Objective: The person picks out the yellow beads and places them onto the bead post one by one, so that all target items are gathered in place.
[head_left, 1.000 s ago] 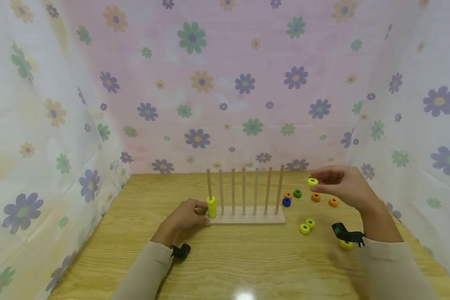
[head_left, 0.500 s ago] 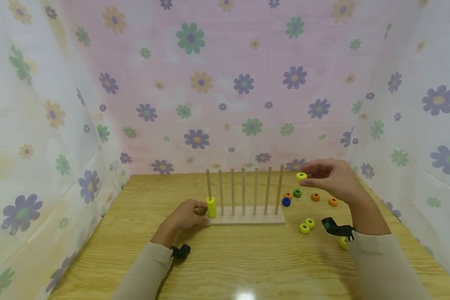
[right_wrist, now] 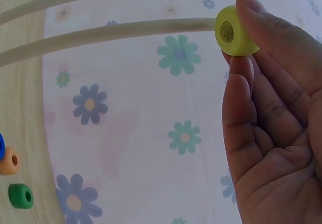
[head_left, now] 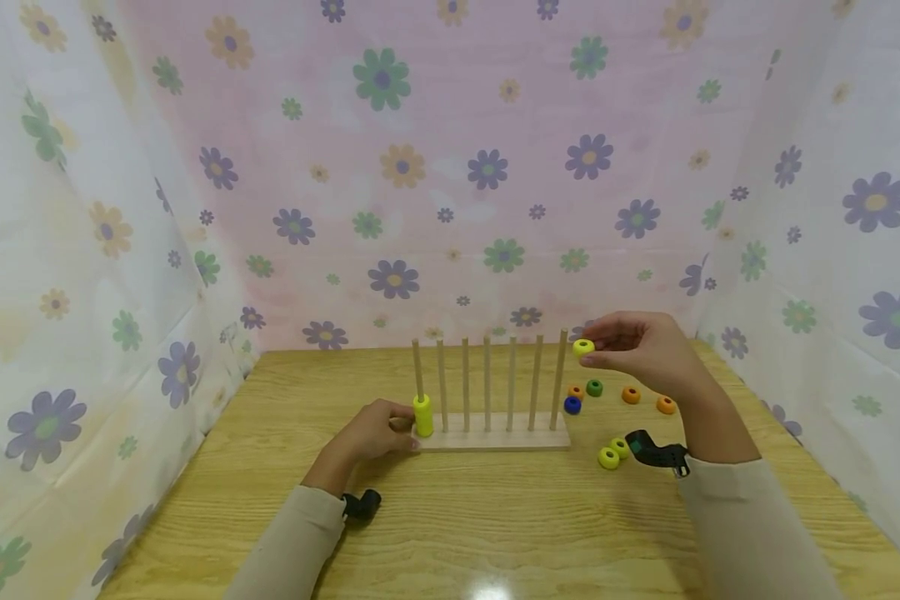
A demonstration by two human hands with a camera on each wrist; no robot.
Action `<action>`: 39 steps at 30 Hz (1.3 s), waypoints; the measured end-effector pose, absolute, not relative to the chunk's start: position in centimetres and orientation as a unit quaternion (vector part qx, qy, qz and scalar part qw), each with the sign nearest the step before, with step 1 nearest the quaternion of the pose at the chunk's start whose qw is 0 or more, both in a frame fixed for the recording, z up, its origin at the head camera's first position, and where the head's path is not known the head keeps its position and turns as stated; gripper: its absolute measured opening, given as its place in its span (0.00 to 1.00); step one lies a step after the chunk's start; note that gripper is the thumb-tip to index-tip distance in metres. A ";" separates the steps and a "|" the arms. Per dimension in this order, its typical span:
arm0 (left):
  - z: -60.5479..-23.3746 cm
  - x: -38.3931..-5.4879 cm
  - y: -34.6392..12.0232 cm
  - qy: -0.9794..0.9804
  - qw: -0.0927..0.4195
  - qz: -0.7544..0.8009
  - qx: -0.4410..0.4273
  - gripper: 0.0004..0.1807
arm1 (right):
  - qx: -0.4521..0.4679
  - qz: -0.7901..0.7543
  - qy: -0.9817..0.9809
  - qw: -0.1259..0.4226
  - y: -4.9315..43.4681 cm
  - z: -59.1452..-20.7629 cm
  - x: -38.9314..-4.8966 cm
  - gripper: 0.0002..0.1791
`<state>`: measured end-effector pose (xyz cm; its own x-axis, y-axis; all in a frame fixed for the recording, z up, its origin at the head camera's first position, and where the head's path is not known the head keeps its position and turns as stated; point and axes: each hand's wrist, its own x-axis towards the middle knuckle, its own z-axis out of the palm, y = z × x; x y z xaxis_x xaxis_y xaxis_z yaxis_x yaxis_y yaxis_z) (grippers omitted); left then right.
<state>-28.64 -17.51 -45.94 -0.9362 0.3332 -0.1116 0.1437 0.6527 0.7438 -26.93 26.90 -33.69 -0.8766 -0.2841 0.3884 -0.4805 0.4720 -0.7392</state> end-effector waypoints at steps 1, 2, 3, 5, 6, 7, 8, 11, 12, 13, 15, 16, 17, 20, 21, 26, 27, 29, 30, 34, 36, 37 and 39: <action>-45.9 -28.6 -17.5 0.901 0.120 0.395 0.133 0.27 | 0.226 0.464 -0.850 0.106 26.7 -33.6 -26.9 0.18; -45.9 -28.6 -17.5 0.901 0.120 0.396 0.133 0.27 | 0.228 0.467 -0.848 0.106 26.6 -33.5 -27.0 0.18; -45.9 -28.6 -17.5 0.901 0.120 0.396 0.133 0.28 | 0.230 0.466 -0.848 0.107 26.5 -33.4 -26.9 0.18; -45.9 -28.6 -17.5 0.901 0.119 0.396 0.132 0.28 | 0.231 0.467 -0.847 0.107 26.2 -33.3 -26.9 0.17; -45.9 -28.6 -17.5 0.901 0.119 0.396 0.132 0.28 | 0.230 0.469 -0.846 0.107 26.0 -33.2 -26.9 0.17; -45.9 -28.6 -17.5 0.901 0.119 0.396 0.131 0.28 | 0.230 0.470 -0.846 0.106 25.9 -33.1 -26.9 0.17; -45.9 -28.6 -17.5 0.901 0.119 0.396 0.130 0.28 | 0.229 0.471 -0.845 0.105 25.8 -33.0 -26.8 0.17; -45.9 -28.6 -17.5 0.902 0.119 0.394 0.130 0.28 | 0.225 0.477 -0.843 0.101 25.3 -32.7 -26.8 0.17; -45.9 -28.6 -17.5 0.902 0.118 0.393 0.130 0.28 | 0.225 0.479 -0.843 0.099 25.1 -32.6 -26.8 0.17; -45.9 -28.6 -17.5 0.903 0.119 0.393 0.130 0.28 | 0.225 0.480 -0.842 0.098 25.0 -32.5 -26.8 0.17; -45.9 -28.6 -17.5 0.903 0.118 0.391 0.130 0.28 | 0.225 0.483 -0.840 0.095 24.7 -32.3 -26.8 0.17; -46.0 -28.6 -17.5 0.904 0.118 0.390 0.130 0.28 | 0.226 0.484 -0.840 0.095 24.6 -32.3 -26.8 0.17; -46.0 -28.6 -17.5 0.904 0.118 0.390 0.130 0.28 | 0.225 0.488 -0.838 0.094 24.4 -32.2 -26.8 0.17; -46.1 -28.6 -17.5 0.905 0.117 0.387 0.129 0.28 | 0.229 0.489 -0.837 0.092 24.1 -32.0 -26.8 0.16; -46.1 -28.7 -17.5 0.906 0.117 0.387 0.129 0.28 | 0.231 0.490 -0.836 0.092 23.9 -31.9 -26.8 0.16; -46.1 -28.7 -17.5 0.904 0.117 0.390 0.131 0.28 | 0.245 0.492 -0.830 0.096 23.3 -31.7 -27.1 0.16; -46.1 -28.7 -17.5 0.904 0.117 0.390 0.132 0.28 | 0.247 0.493 -0.829 0.097 23.2 -31.6 -27.2 0.16; -46.0 -28.7 -17.5 0.903 0.116 0.391 0.133 0.28 | 0.253 0.491 -0.828 0.100 22.9 -31.5 -27.2 0.16; -46.0 -28.7 -17.5 0.903 0.116 0.391 0.134 0.28 | 0.255 0.490 -0.827 0.101 22.7 -31.4 -27.3 0.16; -46.0 -28.6 -17.4 0.904 0.116 0.390 0.132 0.28 | 0.262 0.485 -0.828 0.103 22.1 -31.3 -27.3 0.15; -46.0 -28.6 -17.4 0.904 0.117 0.390 0.131 0.28 | 0.264 0.483 -0.828 0.103 21.7 -31.2 -27.3 0.15; -45.9 -28.6 -17.4 0.904 0.117 0.390 0.130 0.28 | 0.265 0.482 -0.829 0.104 21.6 -31.2 -27.3 0.15; -45.9 -28.6 -17.4 0.904 0.117 0.390 0.130 0.28 | 0.264 0.477 -0.831 0.105 21.2 -31.0 -27.3 0.15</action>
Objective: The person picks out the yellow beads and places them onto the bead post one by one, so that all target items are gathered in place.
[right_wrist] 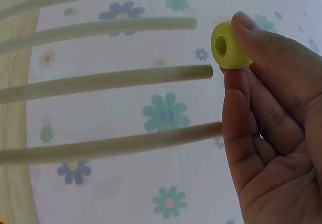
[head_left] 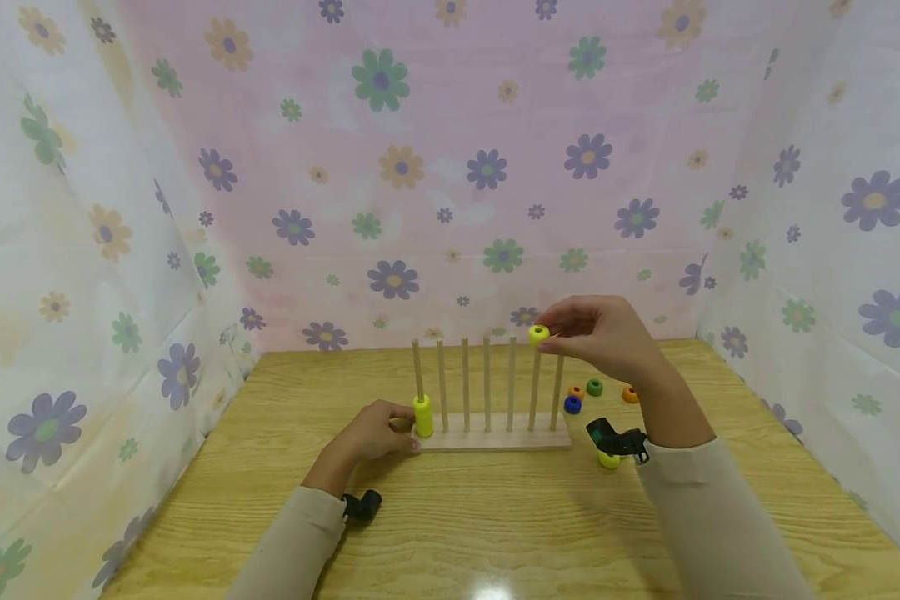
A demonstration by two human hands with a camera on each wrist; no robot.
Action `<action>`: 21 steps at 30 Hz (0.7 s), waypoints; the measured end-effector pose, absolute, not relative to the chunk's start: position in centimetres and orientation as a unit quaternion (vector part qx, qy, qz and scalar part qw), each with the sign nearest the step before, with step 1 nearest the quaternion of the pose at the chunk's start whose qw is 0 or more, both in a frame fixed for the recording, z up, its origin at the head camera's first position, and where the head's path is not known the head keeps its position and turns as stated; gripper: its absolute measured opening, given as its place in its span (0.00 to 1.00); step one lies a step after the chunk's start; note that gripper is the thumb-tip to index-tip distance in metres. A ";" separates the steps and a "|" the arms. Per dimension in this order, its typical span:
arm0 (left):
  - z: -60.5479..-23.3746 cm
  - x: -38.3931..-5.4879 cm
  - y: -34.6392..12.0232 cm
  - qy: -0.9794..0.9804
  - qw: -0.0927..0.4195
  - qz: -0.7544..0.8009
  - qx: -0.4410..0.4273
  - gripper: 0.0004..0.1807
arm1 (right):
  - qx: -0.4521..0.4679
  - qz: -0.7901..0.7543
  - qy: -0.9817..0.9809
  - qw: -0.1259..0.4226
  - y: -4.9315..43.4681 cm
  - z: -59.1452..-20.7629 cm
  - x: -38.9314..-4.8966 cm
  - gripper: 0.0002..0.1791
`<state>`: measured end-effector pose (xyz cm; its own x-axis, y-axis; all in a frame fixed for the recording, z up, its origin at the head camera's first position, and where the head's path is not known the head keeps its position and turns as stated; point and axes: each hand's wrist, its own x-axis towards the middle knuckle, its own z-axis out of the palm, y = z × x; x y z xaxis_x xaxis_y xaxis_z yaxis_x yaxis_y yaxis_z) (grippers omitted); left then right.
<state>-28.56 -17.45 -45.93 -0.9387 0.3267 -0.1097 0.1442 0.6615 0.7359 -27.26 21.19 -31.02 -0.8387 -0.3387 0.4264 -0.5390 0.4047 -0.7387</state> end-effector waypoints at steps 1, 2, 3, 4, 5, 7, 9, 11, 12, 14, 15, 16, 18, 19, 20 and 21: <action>-45.9 -28.6 -17.5 0.904 0.117 0.391 0.130 0.27 | 0.263 0.475 -0.833 0.105 21.0 -31.0 -27.3 0.14; -45.9 -28.6 -17.5 0.903 0.117 0.392 0.131 0.27 | 0.264 0.473 -0.834 0.106 20.8 -30.9 -27.3 0.14; -45.9 -28.6 -17.5 0.903 0.117 0.393 0.131 0.27 | 0.265 0.470 -0.835 0.106 20.6 -30.8 -27.3 0.14; -45.9 -28.6 -17.5 0.903 0.117 0.393 0.132 0.27 | 0.266 0.468 -0.836 0.105 20.4 -30.8 -27.3 0.14; -45.9 -28.6 -17.5 0.902 0.117 0.393 0.134 0.27 | 0.267 0.466 -0.837 0.106 20.3 -30.7 -27.4 0.14; -45.9 -28.6 -17.5 0.901 0.117 0.394 0.138 0.27 | 0.274 0.463 -0.836 0.108 19.9 -30.7 -27.5 0.13; -45.9 -28.6 -17.5 0.900 0.118 0.395 0.143 0.26 | 0.282 0.463 -0.833 0.111 19.6 -30.7 -27.6 0.13; -46.0 -28.6 -17.5 0.899 0.118 0.396 0.147 0.26 | 0.292 0.465 -0.828 0.113 19.4 -30.6 -27.7 0.14; -46.0 -28.6 -17.5 0.898 0.118 0.397 0.148 0.26 | 0.297 0.465 -0.826 0.113 19.2 -30.6 -27.7 0.14; -46.0 -28.6 -17.5 0.900 0.116 0.394 0.148 0.26 | 0.303 0.466 -0.823 0.113 18.9 -30.6 -27.9 0.14; -46.0 -28.6 -17.4 0.900 0.116 0.393 0.147 0.26 | 0.306 0.467 -0.822 0.111 18.7 -30.7 -28.0 0.14; -46.0 -28.6 -17.4 0.902 0.115 0.390 0.146 0.27 | 0.308 0.466 -0.822 0.110 18.5 -30.7 -28.0 0.14; -45.9 -28.5 -17.4 0.904 0.113 0.386 0.144 0.27 | 0.310 0.465 -0.823 0.107 18.1 -30.7 -28.2 0.13; -45.9 -28.5 -17.4 0.905 0.113 0.384 0.142 0.27 | 0.311 0.464 -0.823 0.106 17.9 -30.6 -28.2 0.13; -45.8 -28.5 -17.4 0.906 0.113 0.383 0.140 0.27 | 0.312 0.463 -0.823 0.104 17.7 -30.6 -28.2 0.13; -45.8 -28.5 -17.4 0.906 0.113 0.383 0.140 0.27 | 0.314 0.462 -0.823 0.103 17.5 -30.6 -28.3 0.13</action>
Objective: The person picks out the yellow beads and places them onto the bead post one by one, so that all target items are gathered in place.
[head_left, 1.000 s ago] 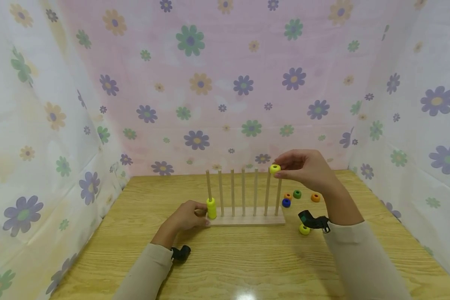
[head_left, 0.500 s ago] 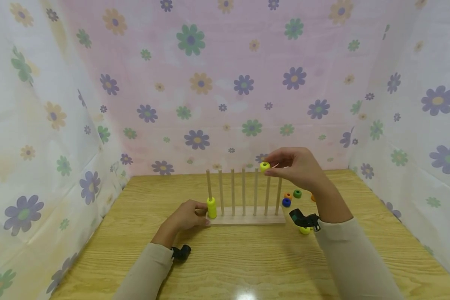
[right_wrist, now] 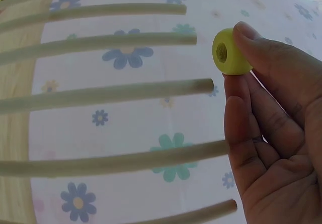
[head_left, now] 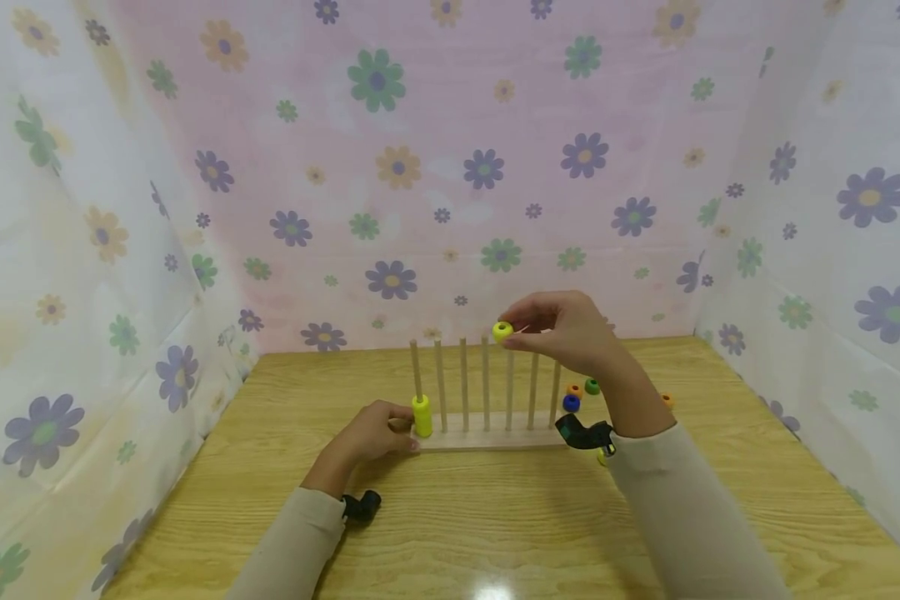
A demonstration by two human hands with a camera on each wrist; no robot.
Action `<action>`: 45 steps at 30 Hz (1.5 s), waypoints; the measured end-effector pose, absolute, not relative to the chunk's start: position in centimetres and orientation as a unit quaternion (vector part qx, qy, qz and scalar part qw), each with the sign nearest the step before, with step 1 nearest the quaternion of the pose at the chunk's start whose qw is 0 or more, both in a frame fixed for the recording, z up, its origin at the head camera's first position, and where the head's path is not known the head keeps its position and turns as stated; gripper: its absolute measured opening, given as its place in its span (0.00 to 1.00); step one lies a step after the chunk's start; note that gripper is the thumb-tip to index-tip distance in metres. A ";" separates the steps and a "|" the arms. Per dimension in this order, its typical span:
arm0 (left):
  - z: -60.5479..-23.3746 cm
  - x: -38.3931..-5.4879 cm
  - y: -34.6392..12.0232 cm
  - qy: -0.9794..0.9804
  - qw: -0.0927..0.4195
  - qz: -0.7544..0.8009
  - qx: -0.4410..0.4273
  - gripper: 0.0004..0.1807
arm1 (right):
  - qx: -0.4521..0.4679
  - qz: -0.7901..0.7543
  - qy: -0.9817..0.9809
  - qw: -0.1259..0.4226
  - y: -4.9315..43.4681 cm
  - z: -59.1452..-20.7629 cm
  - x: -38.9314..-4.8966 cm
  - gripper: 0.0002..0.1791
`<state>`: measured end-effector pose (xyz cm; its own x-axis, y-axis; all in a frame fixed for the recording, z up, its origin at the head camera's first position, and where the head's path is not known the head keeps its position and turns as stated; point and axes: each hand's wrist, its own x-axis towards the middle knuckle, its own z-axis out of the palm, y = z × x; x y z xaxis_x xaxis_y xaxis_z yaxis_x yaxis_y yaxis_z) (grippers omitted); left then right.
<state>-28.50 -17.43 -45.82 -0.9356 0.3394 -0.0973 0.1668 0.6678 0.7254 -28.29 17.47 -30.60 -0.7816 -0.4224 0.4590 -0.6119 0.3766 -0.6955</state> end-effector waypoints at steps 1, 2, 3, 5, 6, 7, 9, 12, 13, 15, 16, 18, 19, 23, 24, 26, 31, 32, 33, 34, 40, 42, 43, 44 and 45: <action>-45.8 -28.5 -17.4 0.906 0.112 0.383 0.140 0.27 | 0.315 0.460 -0.824 0.102 17.3 -30.6 -28.3 0.13; -45.8 -28.5 -17.4 0.907 0.112 0.382 0.139 0.27 | 0.315 0.459 -0.825 0.100 17.0 -30.5 -28.4 0.13; -45.8 -28.5 -17.5 0.907 0.111 0.382 0.139 0.26 | 0.316 0.458 -0.825 0.099 16.8 -30.5 -28.4 0.13; -45.8 -28.6 -17.5 0.907 0.110 0.380 0.142 0.26 | 0.315 0.458 -0.826 0.095 16.5 -30.5 -28.4 0.13; -45.9 -28.6 -17.5 0.907 0.110 0.379 0.144 0.26 | 0.315 0.457 -0.826 0.095 16.3 -30.5 -28.5 0.13; -45.9 -28.7 -17.5 0.907 0.109 0.379 0.146 0.27 | 0.315 0.459 -0.825 0.093 16.1 -30.6 -28.5 0.13; -45.9 -28.7 -17.5 0.906 0.110 0.381 0.147 0.27 | 0.317 0.463 -0.823 0.090 15.7 -30.6 -28.6 0.13; -45.9 -28.7 -17.6 0.904 0.111 0.386 0.146 0.26 | 0.324 0.464 -0.820 0.087 15.0 -30.6 -28.7 0.13; -45.9 -28.7 -17.6 0.903 0.111 0.388 0.146 0.26 | 0.325 0.465 -0.819 0.085 14.8 -30.6 -28.8 0.13; -45.8 -28.6 -17.6 0.902 0.112 0.390 0.146 0.26 | 0.326 0.464 -0.820 0.082 14.4 -30.6 -28.9 0.13; -45.8 -28.6 -17.6 0.902 0.112 0.391 0.147 0.26 | 0.326 0.463 -0.820 0.081 14.2 -30.6 -28.9 0.13; -45.8 -28.6 -17.5 0.901 0.112 0.392 0.149 0.25 | 0.326 0.465 -0.819 0.080 13.9 -30.6 -28.9 0.12; -45.8 -28.6 -17.6 0.901 0.112 0.392 0.150 0.25 | 0.327 0.466 -0.818 0.080 13.7 -30.6 -28.9 0.12; -46.0 -28.7 -17.6 0.903 0.111 0.388 0.149 0.25 | 0.333 0.468 -0.814 0.082 13.1 -30.5 -28.8 0.12; -46.0 -28.8 -17.6 0.903 0.111 0.387 0.149 0.25 | 0.334 0.469 -0.813 0.082 13.0 -30.5 -28.8 0.11; -46.1 -28.8 -17.7 0.905 0.110 0.385 0.147 0.25 | 0.335 0.471 -0.812 0.080 12.6 -30.5 -28.8 0.11; -46.1 -28.9 -17.6 0.907 0.113 0.380 0.140 0.26 | 0.343 0.471 -0.809 0.079 11.8 -30.5 -28.9 0.11; -46.0 -28.9 -17.5 0.908 0.113 0.379 0.139 0.27 | 0.345 0.471 -0.808 0.079 11.6 -30.5 -28.9 0.11; -46.0 -28.8 -17.5 0.909 0.113 0.378 0.137 0.27 | 0.346 0.471 -0.808 0.079 11.4 -30.5 -28.9 0.11; -46.0 -28.8 -17.5 0.909 0.114 0.377 0.135 0.27 | 0.347 0.470 -0.808 0.078 11.3 -30.5 -29.0 0.11; -45.9 -28.7 -17.4 0.908 0.113 0.379 0.137 0.27 | 0.349 0.462 -0.811 0.081 10.8 -30.5 -28.9 0.10; -45.9 -28.7 -17.5 0.908 0.112 0.380 0.139 0.28 | 0.347 0.460 -0.813 0.082 10.6 -30.4 -28.8 0.10; -45.9 -28.8 -17.5 0.907 0.112 0.381 0.140 0.28 | 0.345 0.460 -0.814 0.081 10.6 -30.4 -28.8 0.10; -46.0 -28.8 -17.5 0.907 0.111 0.381 0.141 0.28 | 0.342 0.460 -0.815 0.081 10.5 -30.4 -28.8 0.09; -46.0 -28.8 -17.5 0.907 0.111 0.381 0.142 0.28 | 0.340 0.459 -0.817 0.081 10.4 -30.4 -28.8 0.09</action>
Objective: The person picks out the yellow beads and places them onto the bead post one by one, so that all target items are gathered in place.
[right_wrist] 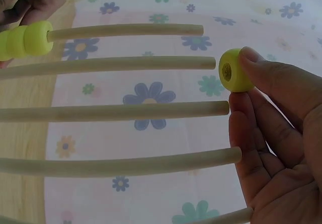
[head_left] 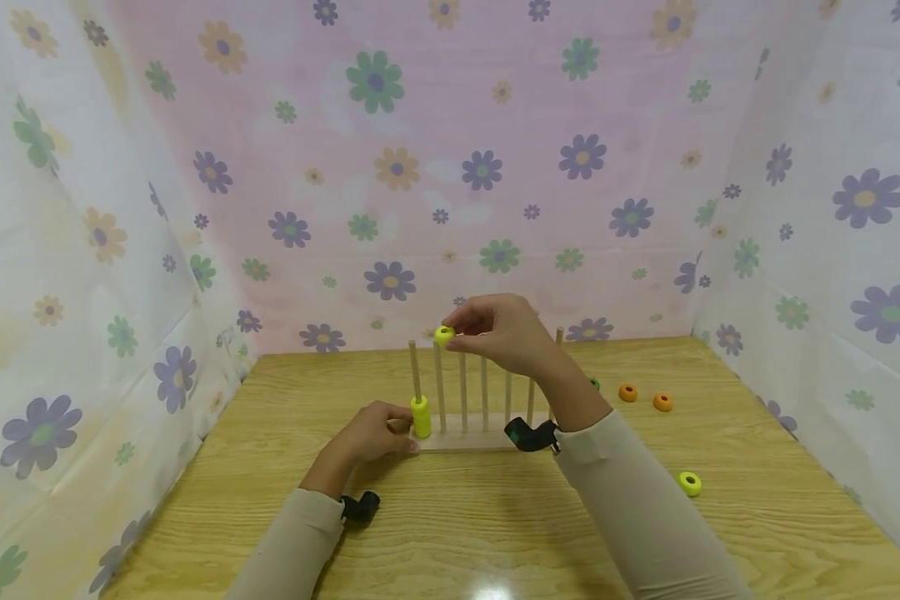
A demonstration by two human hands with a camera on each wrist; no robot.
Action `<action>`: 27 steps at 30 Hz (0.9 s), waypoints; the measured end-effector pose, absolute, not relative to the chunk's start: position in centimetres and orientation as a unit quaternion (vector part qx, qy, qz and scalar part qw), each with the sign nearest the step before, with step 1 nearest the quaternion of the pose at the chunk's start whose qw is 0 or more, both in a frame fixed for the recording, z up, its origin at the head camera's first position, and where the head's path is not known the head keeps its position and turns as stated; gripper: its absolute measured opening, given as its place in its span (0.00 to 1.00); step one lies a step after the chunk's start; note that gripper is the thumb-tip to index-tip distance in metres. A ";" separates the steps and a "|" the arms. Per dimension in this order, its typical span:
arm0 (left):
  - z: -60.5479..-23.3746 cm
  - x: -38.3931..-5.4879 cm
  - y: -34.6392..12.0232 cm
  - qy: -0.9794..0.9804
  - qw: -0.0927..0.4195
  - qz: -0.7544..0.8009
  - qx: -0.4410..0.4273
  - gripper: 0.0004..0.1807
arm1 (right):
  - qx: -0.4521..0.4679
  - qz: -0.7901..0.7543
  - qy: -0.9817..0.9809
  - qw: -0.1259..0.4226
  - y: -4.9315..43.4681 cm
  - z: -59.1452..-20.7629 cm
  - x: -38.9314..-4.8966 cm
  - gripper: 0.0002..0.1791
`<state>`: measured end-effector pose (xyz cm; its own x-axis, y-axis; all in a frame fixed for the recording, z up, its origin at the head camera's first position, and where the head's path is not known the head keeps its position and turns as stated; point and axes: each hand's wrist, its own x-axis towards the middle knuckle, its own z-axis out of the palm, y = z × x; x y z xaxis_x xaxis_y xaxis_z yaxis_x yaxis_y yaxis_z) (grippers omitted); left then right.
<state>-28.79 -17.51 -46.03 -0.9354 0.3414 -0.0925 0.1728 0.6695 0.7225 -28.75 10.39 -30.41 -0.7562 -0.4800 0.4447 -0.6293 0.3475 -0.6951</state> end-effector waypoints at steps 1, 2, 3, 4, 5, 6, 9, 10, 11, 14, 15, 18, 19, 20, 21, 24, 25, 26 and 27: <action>-46.1 -28.8 -17.5 0.907 0.110 0.381 0.142 0.27 | 0.338 0.460 -0.817 0.080 10.3 -30.4 -28.7 0.09; -46.1 -28.8 -17.6 0.907 0.111 0.381 0.143 0.27 | 0.337 0.462 -0.816 0.079 10.2 -30.4 -28.7 0.09; -46.1 -28.8 -17.6 0.906 0.112 0.381 0.144 0.27 | 0.336 0.464 -0.816 0.079 10.0 -30.3 -28.7 0.09; -46.1 -28.8 -17.6 0.906 0.112 0.382 0.144 0.27 | 0.336 0.465 -0.815 0.079 9.9 -30.3 -28.6 0.09; -46.1 -28.8 -17.6 0.906 0.111 0.383 0.144 0.27 | 0.337 0.467 -0.814 0.080 9.7 -30.3 -28.6 0.09; -46.1 -28.9 -17.7 0.905 0.111 0.384 0.144 0.27 | 0.338 0.468 -0.813 0.081 9.5 -30.3 -28.6 0.09; -46.2 -28.9 -17.7 0.903 0.111 0.390 0.145 0.26 | 0.340 0.474 -0.808 0.084 9.0 -30.3 -28.6 0.09; -46.2 -29.0 -17.7 0.902 0.111 0.392 0.147 0.26 | 0.340 0.476 -0.807 0.084 8.9 -30.3 -28.6 0.09; -46.2 -29.0 -17.7 0.901 0.111 0.392 0.148 0.26 | 0.339 0.478 -0.806 0.084 8.7 -30.3 -28.6 0.09; -46.3 -29.0 -17.7 0.899 0.115 0.395 0.152 0.26 | 0.337 0.483 -0.803 0.085 8.4 -30.3 -28.5 0.09; -46.3 -29.0 -17.7 0.898 0.116 0.395 0.152 0.26 | 0.337 0.485 -0.803 0.085 8.3 -30.3 -28.5 0.09; -46.2 -29.0 -17.6 0.897 0.120 0.397 0.153 0.25 | 0.337 0.484 -0.803 0.091 8.0 -30.2 -28.4 0.09; -46.2 -28.9 -17.6 0.897 0.120 0.397 0.152 0.26 | 0.335 0.482 -0.804 0.093 7.9 -30.2 -28.4 0.09; -46.1 -28.9 -17.6 0.898 0.121 0.396 0.151 0.26 | 0.334 0.482 -0.804 0.093 7.8 -30.2 -28.4 0.09; -46.1 -28.9 -17.6 0.899 0.120 0.395 0.148 0.26 | 0.333 0.481 -0.806 0.094 7.7 -30.2 -28.4 0.09; -46.0 -28.8 -17.6 0.900 0.120 0.395 0.137 0.27 | 0.330 0.484 -0.805 0.090 7.3 -30.3 -28.5 0.08; -45.9 -28.8 -17.6 0.901 0.120 0.394 0.134 0.27 | 0.329 0.485 -0.806 0.088 7.2 -30.4 -28.6 0.08; -45.9 -28.7 -17.6 0.901 0.120 0.394 0.132 0.28 | 0.329 0.486 -0.805 0.087 7.1 -30.4 -28.7 0.08; -45.8 -28.7 -17.6 0.902 0.119 0.394 0.132 0.28 | 0.329 0.486 -0.805 0.087 7.0 -30.5 -28.7 0.08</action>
<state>-28.74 -17.57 -45.83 -0.9366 0.3320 -0.1117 0.1439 0.6553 0.7415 -28.74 6.99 -30.46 -0.7689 -0.4450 0.4592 -0.6138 0.3125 -0.7250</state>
